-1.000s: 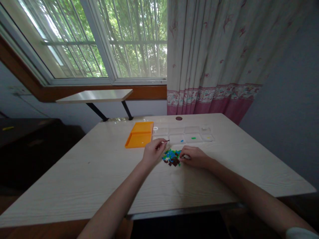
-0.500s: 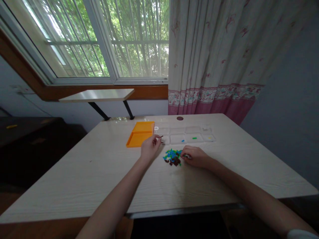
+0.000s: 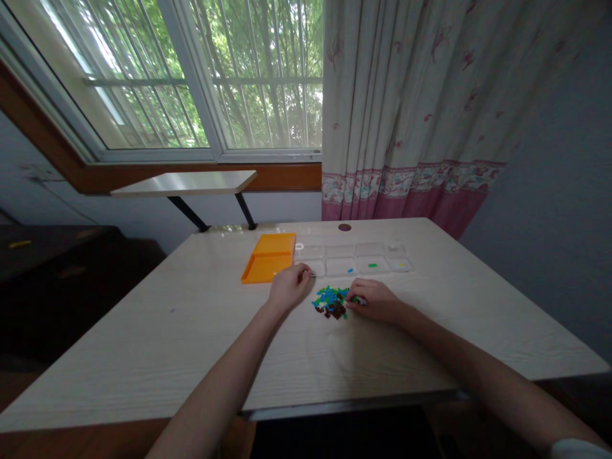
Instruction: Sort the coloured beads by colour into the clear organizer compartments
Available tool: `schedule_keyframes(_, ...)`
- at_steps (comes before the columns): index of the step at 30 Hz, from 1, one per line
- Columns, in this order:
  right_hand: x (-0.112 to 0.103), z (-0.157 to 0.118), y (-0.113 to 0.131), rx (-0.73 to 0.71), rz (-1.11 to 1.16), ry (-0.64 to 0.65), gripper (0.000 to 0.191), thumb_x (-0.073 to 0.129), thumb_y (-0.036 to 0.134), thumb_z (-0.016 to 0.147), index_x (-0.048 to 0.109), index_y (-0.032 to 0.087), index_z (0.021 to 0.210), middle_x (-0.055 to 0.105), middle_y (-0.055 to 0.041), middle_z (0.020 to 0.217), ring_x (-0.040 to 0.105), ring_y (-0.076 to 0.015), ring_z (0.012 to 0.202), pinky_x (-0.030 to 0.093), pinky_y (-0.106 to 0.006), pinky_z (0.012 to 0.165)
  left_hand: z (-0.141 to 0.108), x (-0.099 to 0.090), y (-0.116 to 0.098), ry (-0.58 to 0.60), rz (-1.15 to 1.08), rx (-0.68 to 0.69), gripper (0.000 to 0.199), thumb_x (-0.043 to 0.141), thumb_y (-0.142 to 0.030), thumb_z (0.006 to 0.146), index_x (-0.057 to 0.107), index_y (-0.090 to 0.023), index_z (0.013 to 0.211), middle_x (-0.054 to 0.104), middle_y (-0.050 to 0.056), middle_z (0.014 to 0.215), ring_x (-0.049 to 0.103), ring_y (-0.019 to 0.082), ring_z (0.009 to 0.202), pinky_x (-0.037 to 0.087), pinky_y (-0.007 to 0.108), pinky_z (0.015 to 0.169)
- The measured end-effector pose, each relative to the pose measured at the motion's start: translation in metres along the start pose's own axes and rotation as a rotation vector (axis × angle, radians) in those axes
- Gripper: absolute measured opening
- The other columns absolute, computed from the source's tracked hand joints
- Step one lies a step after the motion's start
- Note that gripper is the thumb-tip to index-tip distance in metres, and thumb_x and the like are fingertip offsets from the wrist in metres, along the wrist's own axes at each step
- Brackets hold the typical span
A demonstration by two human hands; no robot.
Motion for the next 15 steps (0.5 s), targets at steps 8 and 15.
schedule_keyframes(8,0.005,0.000,-0.001,-0.028,-0.048,-0.004,0.013,0.052,0.028,0.080,0.063,0.021,0.085,0.059,-0.0023,0.081,0.054,-0.0135,0.076,0.040,-0.023,0.067,-0.019,0.017,-0.060,0.178,-0.014,0.365,0.023,0.037,-0.028,0.085,0.059,-0.019,0.087,0.065,0.002,0.079,0.057,0.013,0.069,0.039,0.021,0.061)
schedule_keyframes(15,0.000,0.001,0.001,-0.040,-0.034,-0.057,0.013,0.050,0.021,0.080,0.062,0.019,0.083,0.061,-0.0035,0.081,0.055,-0.0133,0.076,0.040,-0.022,0.069,-0.024,0.020,-0.068,0.197,0.028,0.416,0.022,0.038,-0.027,0.085,0.058,-0.019,0.090,0.066,0.003,0.081,0.059,0.014,0.073,0.041,0.022,0.063)
Point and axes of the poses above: each hand's wrist, its own z-axis towards the middle knuckle, its own x-axis out of the palm, y = z × x, the point moved 9 cm from there along z, towards the middle knuckle
